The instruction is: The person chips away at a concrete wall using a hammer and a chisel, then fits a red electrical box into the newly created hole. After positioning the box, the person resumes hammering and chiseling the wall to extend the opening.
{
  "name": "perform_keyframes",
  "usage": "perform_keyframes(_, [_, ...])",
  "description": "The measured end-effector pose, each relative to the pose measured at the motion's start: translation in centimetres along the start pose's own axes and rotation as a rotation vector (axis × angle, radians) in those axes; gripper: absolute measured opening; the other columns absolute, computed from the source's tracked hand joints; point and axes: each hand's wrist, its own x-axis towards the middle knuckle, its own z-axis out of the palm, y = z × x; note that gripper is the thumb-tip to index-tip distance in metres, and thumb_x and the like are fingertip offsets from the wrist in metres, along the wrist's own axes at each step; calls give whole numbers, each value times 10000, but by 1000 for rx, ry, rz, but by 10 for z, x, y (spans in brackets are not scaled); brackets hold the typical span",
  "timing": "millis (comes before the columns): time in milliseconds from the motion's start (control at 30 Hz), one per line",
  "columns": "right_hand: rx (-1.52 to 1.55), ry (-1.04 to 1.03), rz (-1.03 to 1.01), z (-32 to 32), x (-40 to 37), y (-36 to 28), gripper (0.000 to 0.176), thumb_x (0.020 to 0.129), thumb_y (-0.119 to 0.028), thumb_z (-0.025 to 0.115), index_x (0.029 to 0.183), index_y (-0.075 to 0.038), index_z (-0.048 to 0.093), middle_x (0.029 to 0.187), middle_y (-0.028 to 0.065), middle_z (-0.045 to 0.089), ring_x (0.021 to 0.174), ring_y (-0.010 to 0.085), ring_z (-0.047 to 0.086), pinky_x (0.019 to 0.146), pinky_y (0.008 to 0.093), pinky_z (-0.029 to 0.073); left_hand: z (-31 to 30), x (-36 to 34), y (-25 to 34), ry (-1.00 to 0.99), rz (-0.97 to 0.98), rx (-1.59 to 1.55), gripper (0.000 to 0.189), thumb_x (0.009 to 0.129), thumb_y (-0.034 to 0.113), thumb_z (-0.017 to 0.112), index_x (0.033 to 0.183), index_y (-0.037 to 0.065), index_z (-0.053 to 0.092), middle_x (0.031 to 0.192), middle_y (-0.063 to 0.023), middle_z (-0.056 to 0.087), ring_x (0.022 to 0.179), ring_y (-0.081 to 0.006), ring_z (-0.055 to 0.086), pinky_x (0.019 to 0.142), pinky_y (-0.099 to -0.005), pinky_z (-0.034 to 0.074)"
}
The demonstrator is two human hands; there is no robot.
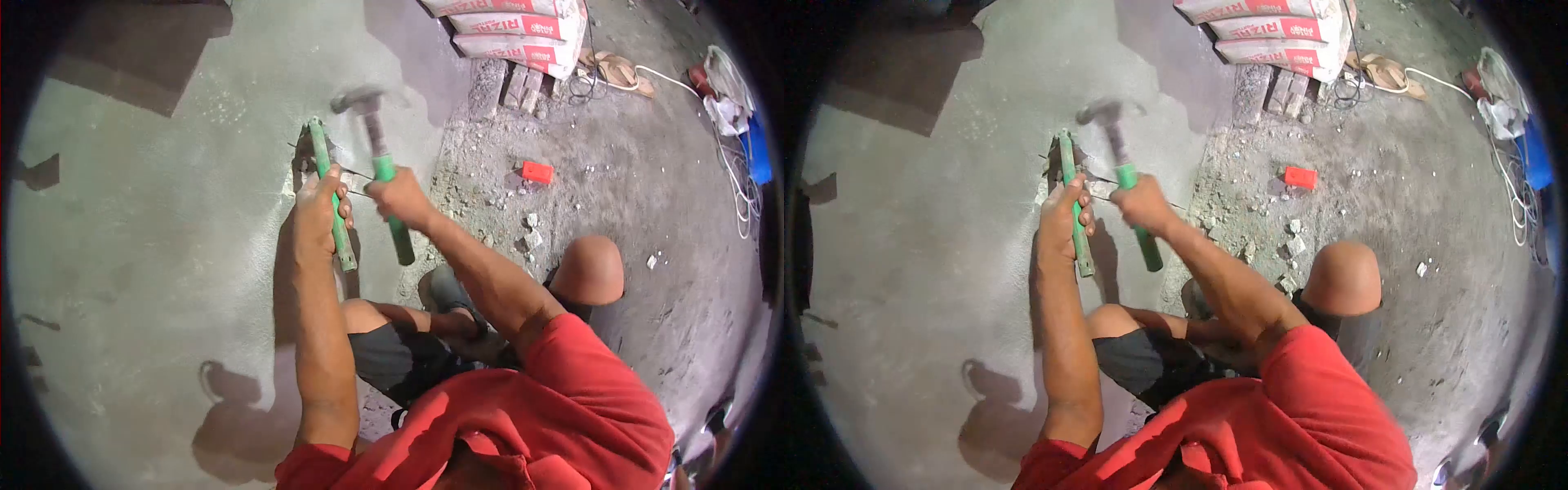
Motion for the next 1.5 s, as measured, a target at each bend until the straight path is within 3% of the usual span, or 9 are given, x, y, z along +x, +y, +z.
perform_keyframes(267, [267,142,50,-82,-31,-54,195,833,-146,684,722,-58,550,592,19,506,451,128,488,437,315,439,8,-3,-42,89,141,423,403,1007,350,528,1263,41,557,731,-17,523,544,-128,530,493,-296,483])
perform_keyframes(333, [253,182,52,-90,-43,-49,195,835,-154,682,730,-61,546,598,17,503,452,131,486,440,317,442,30,8,-58,473,260,1203,437,1013,430,482,1138,24,586,734,-90,597,611,-235,627,570,-377,523])
perform_keyframes(400, [337,199,80,-98,-48,-46,218,834,-174,687,719,-72,532,606,13,501,455,134,484,443,325,448,34,5,-64,514,502,1030,471,1016,464,433,1042,19,584,769,-158,642,703,-307,678,618,-431,527])
perform_keyframes(467, [374,201,105,-106,-51,-42,214,825,-169,699,704,-100,537,608,9,510,458,135,498,433,329,423,21,-28,-25,297,90,970,410,1021,430,459,1004,37,574,717,-91,585,600,-229,614,538,-376,491])
perform_keyframes(533, [421,205,148,-110,-51,-42,207,828,-170,697,711,-98,541,610,6,511,462,131,501,434,327,427,-19,-27,-33,183,80,681,284,1041,347,475,967,82,543,689,33,402,519,-59,391,431,-245,368])
perform_keyframes(1067, [325,179,91,-94,-36,-34,210,822,-164,709,719,-70,552,598,11,513,454,123,495,430,314,437,-13,-21,-35,138,54,190,399,983,350,557,1188,9,553,756,2,454,572,-79,446,462,-257,387])
perform_keyframes(1333, [381,275,171,-84,-28,-3,223,818,-158,716,700,-68,550,601,13,515,448,129,500,427,315,430,35,5,-63,136,59,-165,234,994,313,547,1003,79,542,719,5,481,568,-119,493,490,-312,436])
perform_keyframes(1400, [314,269,164,-88,-25,-5,215,823,-166,711,714,-70,553,607,11,519,459,124,504,434,306,425,13,-19,-101,36,534,976,258,994,333,558,979,75,554,731,-7,513,563,-136,500,494,-321,440])
perform_keyframes(1500, [157,253,164,-93,-31,2,196,831,-191,703,750,-66,576,621,14,540,487,110,522,453,285,417,-23,-28,-146,-37,382,954,320,996,367,569,1016,48,578,739,-4,522,574,-110,509,488,-280,428])
